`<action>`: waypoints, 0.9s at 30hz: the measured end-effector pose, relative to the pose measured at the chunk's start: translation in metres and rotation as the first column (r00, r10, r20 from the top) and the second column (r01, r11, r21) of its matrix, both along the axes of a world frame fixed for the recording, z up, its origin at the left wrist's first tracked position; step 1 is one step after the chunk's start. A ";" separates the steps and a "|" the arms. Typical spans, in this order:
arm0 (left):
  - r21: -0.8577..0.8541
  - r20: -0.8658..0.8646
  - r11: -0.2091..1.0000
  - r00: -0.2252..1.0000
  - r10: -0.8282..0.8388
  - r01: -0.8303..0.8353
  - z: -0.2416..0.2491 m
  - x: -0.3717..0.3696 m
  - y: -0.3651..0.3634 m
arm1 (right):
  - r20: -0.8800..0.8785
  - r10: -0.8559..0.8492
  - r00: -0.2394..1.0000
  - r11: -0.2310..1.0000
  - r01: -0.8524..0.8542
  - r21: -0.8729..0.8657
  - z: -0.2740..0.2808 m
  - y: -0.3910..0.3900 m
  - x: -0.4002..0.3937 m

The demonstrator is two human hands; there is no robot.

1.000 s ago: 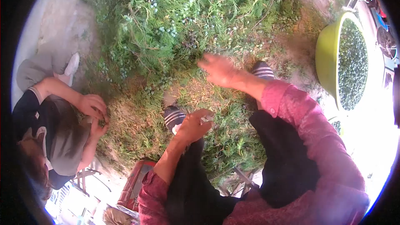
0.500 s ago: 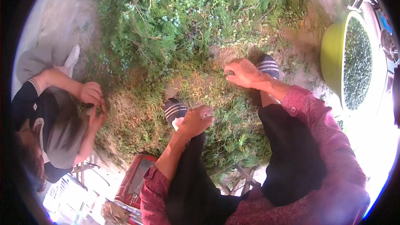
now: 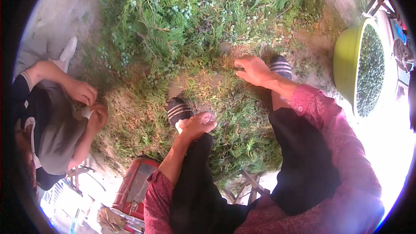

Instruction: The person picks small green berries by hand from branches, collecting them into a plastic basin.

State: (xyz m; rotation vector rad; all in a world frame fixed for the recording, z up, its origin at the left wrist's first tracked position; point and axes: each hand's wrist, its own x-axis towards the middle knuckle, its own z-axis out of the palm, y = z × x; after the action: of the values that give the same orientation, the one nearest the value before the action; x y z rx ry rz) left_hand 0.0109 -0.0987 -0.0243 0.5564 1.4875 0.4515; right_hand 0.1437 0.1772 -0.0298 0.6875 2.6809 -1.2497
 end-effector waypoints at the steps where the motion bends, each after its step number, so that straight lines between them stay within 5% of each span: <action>1: 0.001 0.001 1.000 1.000 0.002 -0.002 0.012 0.000 0.010 | 0.001 0.002 1.000 1.000 -0.002 0.001 0.001 -0.002 -0.001; 4: 0.088 -0.125 0.992 0.989 -0.077 0.088 0.032 0.001 0.029 | -0.149 0.088 0.985 0.981 -0.060 0.187 0.002 -0.009 -0.009; 7: 0.108 -0.084 0.994 0.996 -0.018 0.027 0.020 0.003 0.023 | 0.037 0.162 0.986 0.959 -0.166 0.229 -0.001 -0.010 -0.013; 9: 0.098 -0.043 0.995 0.999 0.026 -0.021 0.016 0.002 0.021 | 0.137 0.096 0.986 0.983 -0.073 -0.166 0.003 -0.002 -0.011; 10: 0.099 -0.042 0.995 0.999 0.029 -0.024 0.017 0.002 0.023 | 0.138 0.099 0.985 0.983 -0.076 -0.165 0.007 0.000 -0.010; 11: 0.095 -0.058 0.993 0.996 0.073 -0.067 0.019 0.002 0.026 | 0.223 -0.019 0.975 0.868 0.127 -0.481 0.011 0.002 -0.007; 12: 0.092 -0.074 0.990 0.990 0.116 -0.109 0.025 0.002 0.033 | 0.341 -0.098 0.935 0.620 0.325 -0.714 0.017 0.003 -0.005; 13: 0.091 -0.072 0.989 0.990 0.120 -0.114 0.038 0.001 0.044 | 0.343 -0.094 0.935 0.621 0.324 -0.714 0.025 0.001 -0.005; 15: 0.093 -0.029 0.963 0.966 0.257 -0.253 0.063 0.001 0.068 | 0.332 -0.115 0.936 0.362 0.350 -0.864 0.041 -0.007 -0.009; 18: 0.176 0.108 0.893 0.910 0.401 -0.415 0.071 0.007 0.082 | 0.319 -0.112 0.941 0.193 0.336 -0.922 0.049 -0.023 -0.018; 27: 0.193 0.076 0.809 0.830 0.552 -0.555 0.073 0.010 0.086 | 0.217 -0.057 0.974 0.294 0.224 -0.929 0.062 -0.023 -0.028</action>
State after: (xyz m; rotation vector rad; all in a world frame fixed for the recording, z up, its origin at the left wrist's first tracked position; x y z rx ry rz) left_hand 0.0213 -0.0129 0.0491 0.2623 1.5881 1.0796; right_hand 0.1156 0.1545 0.0322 0.7180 1.2328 -2.3346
